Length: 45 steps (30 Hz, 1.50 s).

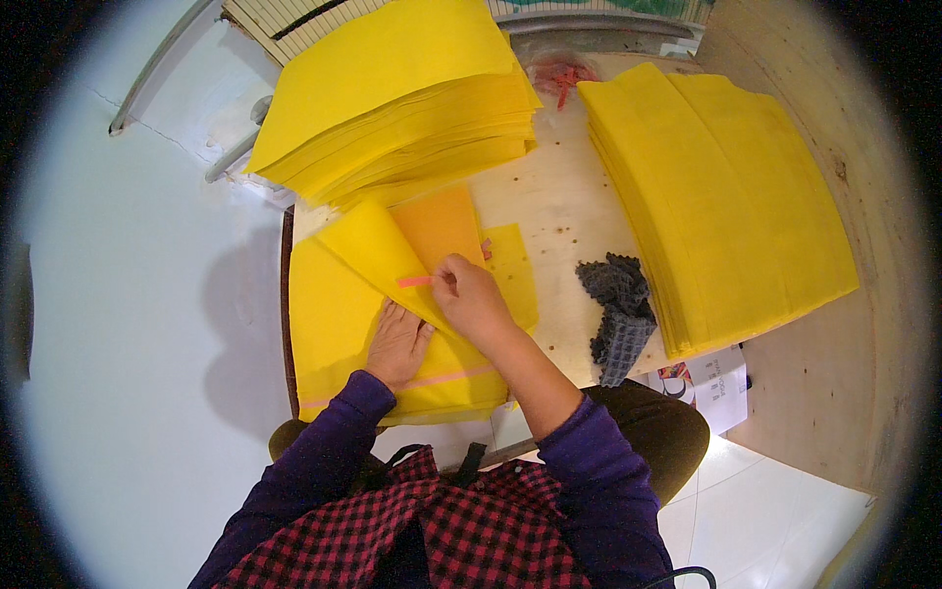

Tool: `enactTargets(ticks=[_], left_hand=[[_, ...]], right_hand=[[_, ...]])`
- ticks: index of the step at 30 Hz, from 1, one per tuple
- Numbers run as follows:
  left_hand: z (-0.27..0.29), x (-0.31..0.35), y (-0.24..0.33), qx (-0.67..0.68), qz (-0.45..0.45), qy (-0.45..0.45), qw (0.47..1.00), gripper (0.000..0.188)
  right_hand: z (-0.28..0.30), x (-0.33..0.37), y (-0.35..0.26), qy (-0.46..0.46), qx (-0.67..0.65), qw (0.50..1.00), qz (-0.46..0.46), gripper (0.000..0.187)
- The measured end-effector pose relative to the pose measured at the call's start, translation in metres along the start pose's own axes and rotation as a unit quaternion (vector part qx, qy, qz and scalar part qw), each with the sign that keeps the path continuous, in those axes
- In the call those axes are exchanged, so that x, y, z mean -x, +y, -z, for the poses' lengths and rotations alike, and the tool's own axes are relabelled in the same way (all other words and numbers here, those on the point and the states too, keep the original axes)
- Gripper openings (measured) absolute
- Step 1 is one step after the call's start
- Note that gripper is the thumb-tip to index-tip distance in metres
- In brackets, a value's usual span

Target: The person folds multiple yellow fabric sheets on a table. They smooth each sheet, fold it in half, then fold the edges inward to create a compact rectangle. The folded pieces are stacked neatly on the right side of the table.

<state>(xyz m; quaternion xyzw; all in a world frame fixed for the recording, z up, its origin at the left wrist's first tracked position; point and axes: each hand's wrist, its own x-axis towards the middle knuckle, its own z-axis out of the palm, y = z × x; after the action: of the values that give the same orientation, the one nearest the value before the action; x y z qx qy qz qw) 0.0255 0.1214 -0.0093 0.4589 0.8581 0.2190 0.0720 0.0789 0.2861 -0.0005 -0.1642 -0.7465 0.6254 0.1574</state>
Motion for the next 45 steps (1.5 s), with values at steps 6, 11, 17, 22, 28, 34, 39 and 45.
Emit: enactTargets(ticks=[6, 11, 17, 22, 28, 34, 39, 45], left_hand=[[0.0, -0.001, -0.003, -0.037, 0.013, -0.034, 0.999, 0.049], [0.0, -0.001, 0.0, -0.031, -0.007, -0.012, 0.999, 0.054], [0.002, -0.001, 0.001, -0.026, -0.012, -0.014, 0.999, 0.058], [0.001, -0.001, 0.0, -0.034, -0.017, -0.003, 0.999, 0.059], [0.001, -0.001, -0.001, -0.039, -0.025, 0.001, 0.999, 0.059], [0.002, 0.0, 0.001, -0.037, -0.019, -0.003, 0.999, 0.058], [0.002, 0.0, 0.001, -0.037, -0.024, 0.003, 0.999, 0.057], [0.0, 0.0, -0.001, -0.043, -0.023, 0.004, 0.999, 0.057]], right_hand=[[0.003, -0.001, 0.014, 0.024, -0.014, 0.999, -0.024, 0.006], [0.053, -0.018, 0.022, 0.114, -0.125, 0.981, -0.098, 0.005], [0.1, -0.032, 0.032, 0.186, -0.025, 0.974, -0.124, 0.009], [0.108, -0.04, 0.041, 0.197, 0.042, 0.972, -0.124, 0.01], [0.111, -0.041, 0.039, 0.193, 0.015, 0.971, -0.137, 0.011], [0.111, -0.04, 0.034, 0.193, -0.014, 0.972, -0.131, 0.011], [0.115, -0.037, 0.035, 0.17, 0.0, 0.976, -0.138, 0.012], [0.118, -0.032, 0.034, 0.16, 0.025, 0.975, -0.155, 0.011]])
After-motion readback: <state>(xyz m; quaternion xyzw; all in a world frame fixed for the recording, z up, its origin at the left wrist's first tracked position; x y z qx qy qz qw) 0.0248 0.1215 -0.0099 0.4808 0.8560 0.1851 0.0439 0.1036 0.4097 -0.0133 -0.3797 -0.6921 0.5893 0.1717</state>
